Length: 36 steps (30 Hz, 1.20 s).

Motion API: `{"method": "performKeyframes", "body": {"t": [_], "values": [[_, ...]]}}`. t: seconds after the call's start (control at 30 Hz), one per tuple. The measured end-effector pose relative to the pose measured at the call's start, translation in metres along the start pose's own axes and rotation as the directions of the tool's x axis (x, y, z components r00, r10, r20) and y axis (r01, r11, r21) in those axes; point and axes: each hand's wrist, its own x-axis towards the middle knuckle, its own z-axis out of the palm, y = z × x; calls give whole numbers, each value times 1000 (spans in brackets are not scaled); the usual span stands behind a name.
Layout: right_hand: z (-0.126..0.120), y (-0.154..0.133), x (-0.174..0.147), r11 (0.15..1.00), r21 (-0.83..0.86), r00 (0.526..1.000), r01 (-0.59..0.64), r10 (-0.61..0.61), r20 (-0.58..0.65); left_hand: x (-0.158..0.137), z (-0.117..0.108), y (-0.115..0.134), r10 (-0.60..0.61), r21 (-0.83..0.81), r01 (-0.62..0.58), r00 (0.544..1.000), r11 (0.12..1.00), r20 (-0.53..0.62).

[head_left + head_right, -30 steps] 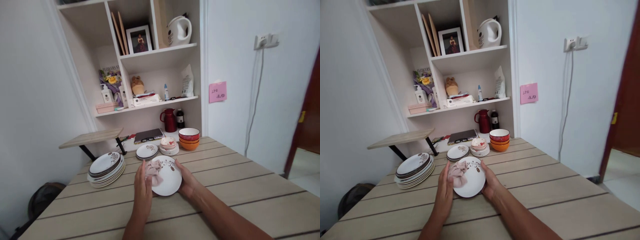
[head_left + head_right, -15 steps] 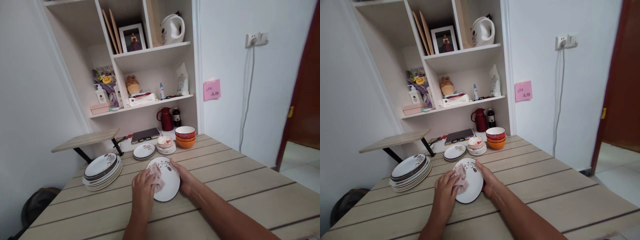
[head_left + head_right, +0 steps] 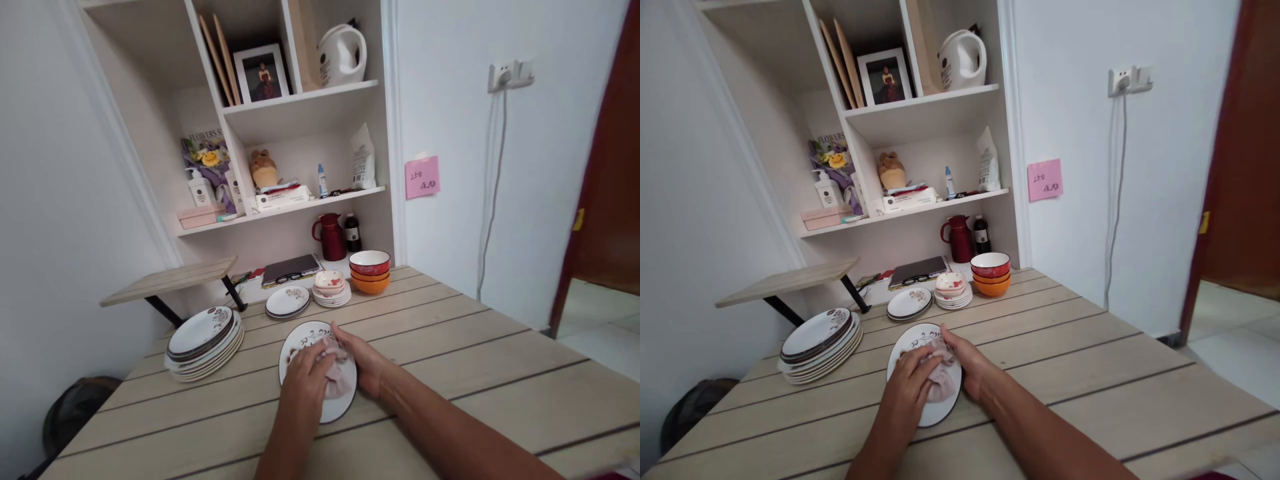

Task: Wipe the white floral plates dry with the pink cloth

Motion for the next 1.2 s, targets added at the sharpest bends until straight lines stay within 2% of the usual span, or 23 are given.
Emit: {"method": "performKeyframes", "body": {"t": [0.1,0.2,0.3,0.43,0.57,0.63,0.7,0.8,0.87,1.0,1.1,1.2], "values": [[3,3,0,1000,-7,1000,12,-13,-28,0,-2,-3,-123,93,127,991,988,-45],[1,2,1,998,40,999,39,-38,-28,0,-5,-6,-303,192,312,950,930,-80],[-2,-1,2,992,77,994,96,-91,-65,0,-9,-7,-403,226,405,913,886,-55],[-7,-7,3,986,111,987,123,-110,-119,-1,-9,-1,-369,163,361,929,918,20],[-7,-9,2,989,121,995,86,-78,-68,-1,-2,8,-167,34,165,984,986,58],[-5,-7,0,995,87,998,48,-44,-43,0,1,11,-79,4,79,996,997,44],[-2,-4,-2,999,38,1000,4,-3,-31,1,2,12,-52,16,52,998,999,21],[3,2,-4,999,-19,999,-27,26,-38,3,0,11,-110,80,111,994,991,-22],[4,4,-3,1000,-25,1000,-3,2,-30,3,-2,6,-211,141,216,976,966,-54],[-2,2,2,999,18,998,45,-44,-47,2,-7,-3,-439,244,438,897,866,-53],[-9,-3,6,995,48,986,91,-83,-144,0,-8,-4,-484,240,465,874,852,27],[-14,-8,7,991,63,981,114,-102,-164,1,-6,3,-445,178,428,892,886,73]]}}
